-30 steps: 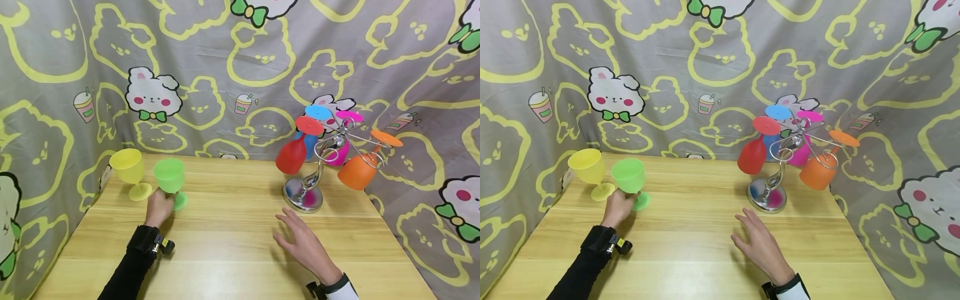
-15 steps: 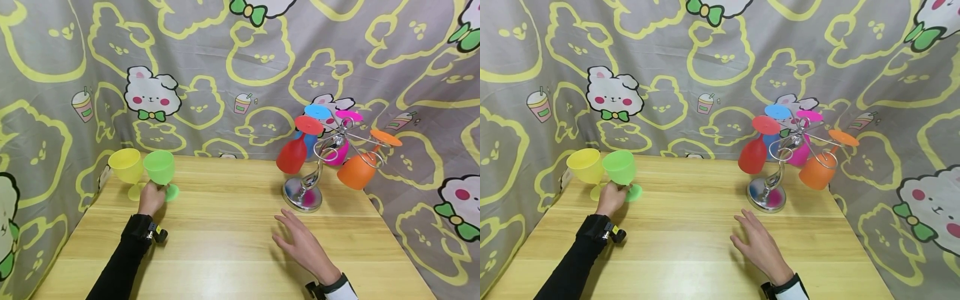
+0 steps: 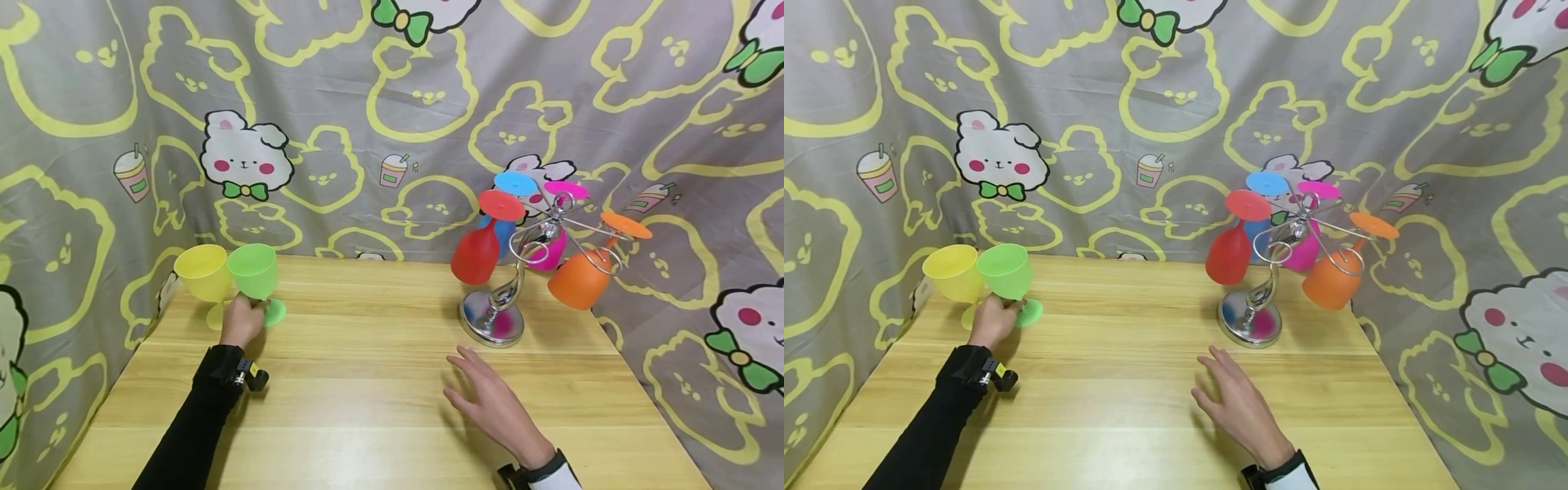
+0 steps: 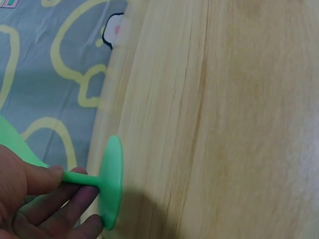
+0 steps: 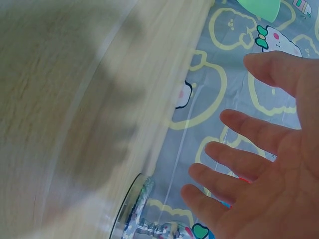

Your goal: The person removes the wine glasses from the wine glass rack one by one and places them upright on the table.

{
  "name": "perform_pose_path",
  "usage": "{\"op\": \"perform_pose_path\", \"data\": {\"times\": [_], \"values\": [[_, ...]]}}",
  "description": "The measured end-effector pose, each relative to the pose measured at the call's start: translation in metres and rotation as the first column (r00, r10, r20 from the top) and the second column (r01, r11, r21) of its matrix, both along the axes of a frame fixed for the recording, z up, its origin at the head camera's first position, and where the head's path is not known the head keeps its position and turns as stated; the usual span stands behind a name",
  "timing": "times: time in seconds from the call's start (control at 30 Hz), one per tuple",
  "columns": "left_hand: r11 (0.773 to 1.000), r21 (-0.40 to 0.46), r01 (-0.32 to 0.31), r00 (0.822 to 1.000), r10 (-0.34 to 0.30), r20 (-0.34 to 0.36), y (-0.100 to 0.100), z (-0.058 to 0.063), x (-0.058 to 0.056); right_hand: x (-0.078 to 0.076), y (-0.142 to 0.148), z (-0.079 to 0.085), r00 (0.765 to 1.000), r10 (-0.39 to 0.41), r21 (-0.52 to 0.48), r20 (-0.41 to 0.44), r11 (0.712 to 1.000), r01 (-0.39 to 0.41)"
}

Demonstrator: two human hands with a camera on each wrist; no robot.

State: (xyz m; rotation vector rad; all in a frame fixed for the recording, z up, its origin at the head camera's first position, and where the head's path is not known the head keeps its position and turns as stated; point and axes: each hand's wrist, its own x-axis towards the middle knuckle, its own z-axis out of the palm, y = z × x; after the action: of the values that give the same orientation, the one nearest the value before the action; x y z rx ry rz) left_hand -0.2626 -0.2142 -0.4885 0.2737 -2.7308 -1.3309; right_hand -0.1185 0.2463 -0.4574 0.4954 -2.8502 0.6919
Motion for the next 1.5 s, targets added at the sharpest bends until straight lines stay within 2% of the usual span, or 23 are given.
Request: {"op": "perform_pose_path", "data": {"times": [0.23, 0.37, 0.6, 0.77, 0.83, 0.93, 1.03, 1.2, 1.33, 1.5], "values": [[0.999, 0.012, -0.041, 0.998, 0.042, -0.048, 0.002, 0.001, 0.003, 0.001, -0.001, 0.000, 1.000, 0.005, 0.003, 0.007, 1.000, -0.005], [0.997, 0.047, -0.055, 0.997, 0.057, -0.046, 0.005, 0.002, 0.014, 0.001, -0.001, 0.000, 1.000, 0.006, 0.005, 0.007, 1.000, -0.006], [0.994, 0.096, -0.061, 0.998, 0.057, 0.039, 0.019, 0.011, 0.044, -0.001, -0.001, 0.000, 1.000, 0.005, 0.000, 0.004, 1.000, -0.005], [0.997, 0.046, -0.055, 0.997, 0.052, 0.061, 0.037, 0.023, 0.068, -0.005, -0.008, -0.001, 1.000, 0.014, -0.019, -0.012, 1.000, -0.014], [0.999, 0.024, -0.031, 0.998, 0.029, 0.058, 0.047, 0.026, 0.077, -0.007, -0.011, -0.001, 1.000, 0.015, -0.028, -0.015, 0.999, -0.016], [0.998, -0.047, 0.045, 0.998, -0.043, 0.042, 0.067, 0.029, 0.091, -0.010, -0.017, -0.001, 1.000, 0.012, -0.042, -0.003, 0.999, -0.012], [0.982, -0.149, 0.113, 0.993, -0.115, -0.006, 0.088, 0.029, 0.103, -0.014, -0.024, -0.002, 1.000, 0.008, -0.061, 0.019, 0.998, -0.007], [0.930, -0.326, 0.170, 0.978, -0.201, -0.063, 0.120, 0.025, 0.119, -0.018, -0.035, -0.003, 0.999, 0.005, -0.084, 0.051, 0.996, -0.001], [0.897, -0.389, 0.210, 0.963, -0.259, -0.078, 0.136, 0.024, 0.126, -0.019, -0.044, -0.003, 0.998, 0.012, -0.092, 0.060, 0.996, -0.007], [0.863, -0.443, 0.242, 0.947, -0.310, -0.087, 0.147, 0.025, 0.131, -0.019, -0.052, -0.004, 0.997, 0.020, -0.088, 0.069, 0.996, -0.014]]}}
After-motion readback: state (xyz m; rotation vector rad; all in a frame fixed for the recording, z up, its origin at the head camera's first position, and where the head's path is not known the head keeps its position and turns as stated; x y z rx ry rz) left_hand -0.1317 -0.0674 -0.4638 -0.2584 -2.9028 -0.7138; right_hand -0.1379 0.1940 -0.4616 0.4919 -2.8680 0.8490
